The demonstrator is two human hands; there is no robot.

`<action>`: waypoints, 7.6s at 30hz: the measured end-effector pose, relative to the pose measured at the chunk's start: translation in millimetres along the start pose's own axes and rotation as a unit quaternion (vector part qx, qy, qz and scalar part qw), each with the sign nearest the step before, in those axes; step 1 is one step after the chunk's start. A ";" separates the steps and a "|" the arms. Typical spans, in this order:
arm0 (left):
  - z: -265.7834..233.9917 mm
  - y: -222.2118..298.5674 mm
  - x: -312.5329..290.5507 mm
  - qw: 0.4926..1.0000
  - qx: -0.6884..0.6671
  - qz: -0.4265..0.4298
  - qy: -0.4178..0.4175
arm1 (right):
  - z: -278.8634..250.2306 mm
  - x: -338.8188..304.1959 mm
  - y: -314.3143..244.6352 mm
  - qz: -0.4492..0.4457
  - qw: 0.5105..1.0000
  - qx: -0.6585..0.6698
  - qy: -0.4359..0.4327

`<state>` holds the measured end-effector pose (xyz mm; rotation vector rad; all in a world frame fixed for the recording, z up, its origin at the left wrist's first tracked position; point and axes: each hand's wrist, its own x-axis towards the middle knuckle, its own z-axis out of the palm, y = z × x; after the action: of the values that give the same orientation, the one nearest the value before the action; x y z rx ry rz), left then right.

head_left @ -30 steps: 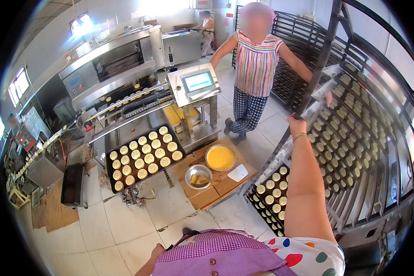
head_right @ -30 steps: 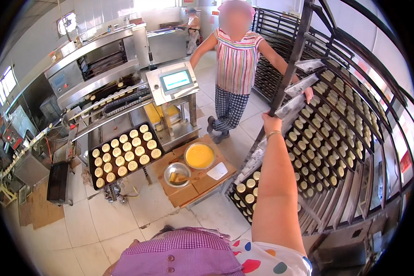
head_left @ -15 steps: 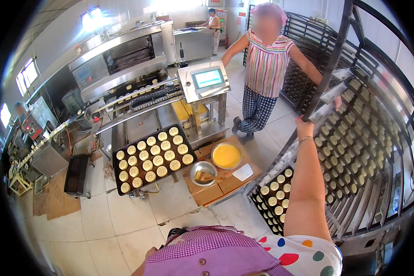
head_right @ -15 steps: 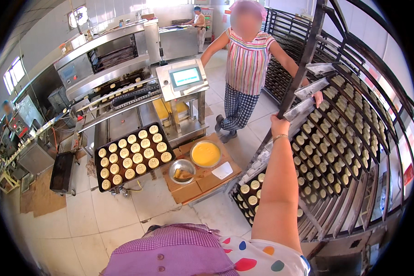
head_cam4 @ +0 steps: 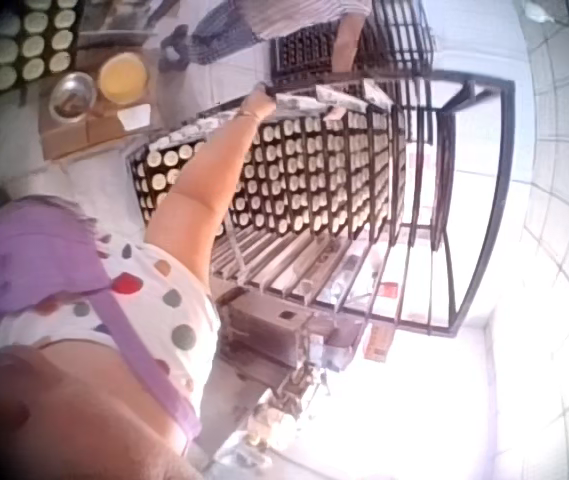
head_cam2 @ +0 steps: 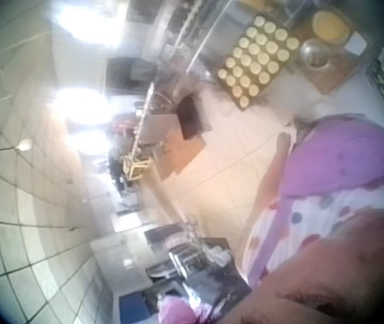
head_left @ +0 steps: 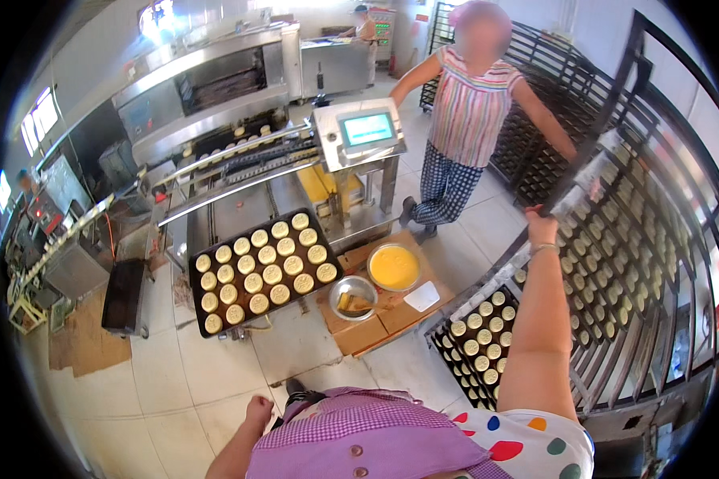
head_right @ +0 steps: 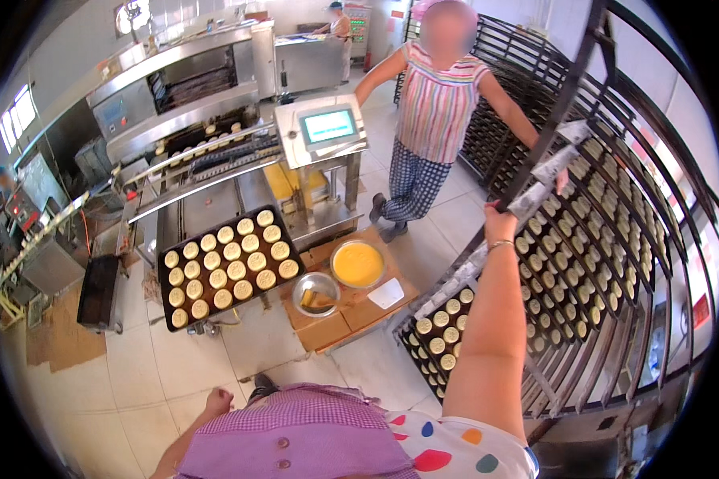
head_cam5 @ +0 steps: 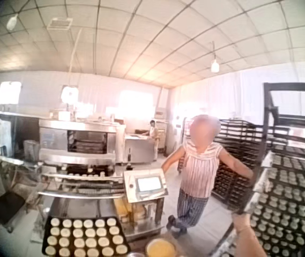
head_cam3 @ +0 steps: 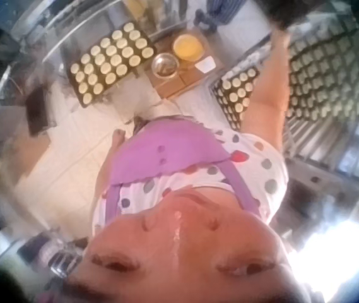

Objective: The person brushes a yellow liquid onto several rows of cookies on a large tray using a handheld brush, then moves the tray to a vertical rack before preparing more cookies.

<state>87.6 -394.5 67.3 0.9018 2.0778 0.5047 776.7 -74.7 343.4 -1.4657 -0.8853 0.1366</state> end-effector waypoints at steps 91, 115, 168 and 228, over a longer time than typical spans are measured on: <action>-6.5 131.8 208.6 0.740 -0.589 -0.325 -0.017 | 278.8 -326.0 183.4 0.289 0.899 -0.065 -0.322; -10.4 129.0 207.8 0.758 -0.562 -0.330 -0.031 | 259.4 -198.5 241.4 0.088 0.919 -0.340 -0.181; -148.2 21.2 169.1 0.975 -0.111 -0.063 -0.181 | 642.0 -558.5 -70.0 0.282 0.794 0.126 -0.523; -5.6 140.4 143.4 0.941 -0.017 -0.106 -0.320 | 334.7 -219.5 205.2 0.146 0.978 -0.080 -0.128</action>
<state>81.6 -194.4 82.9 0.6894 1.5347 0.1028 516.3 96.5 19.1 -1.7512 -0.8966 0.4926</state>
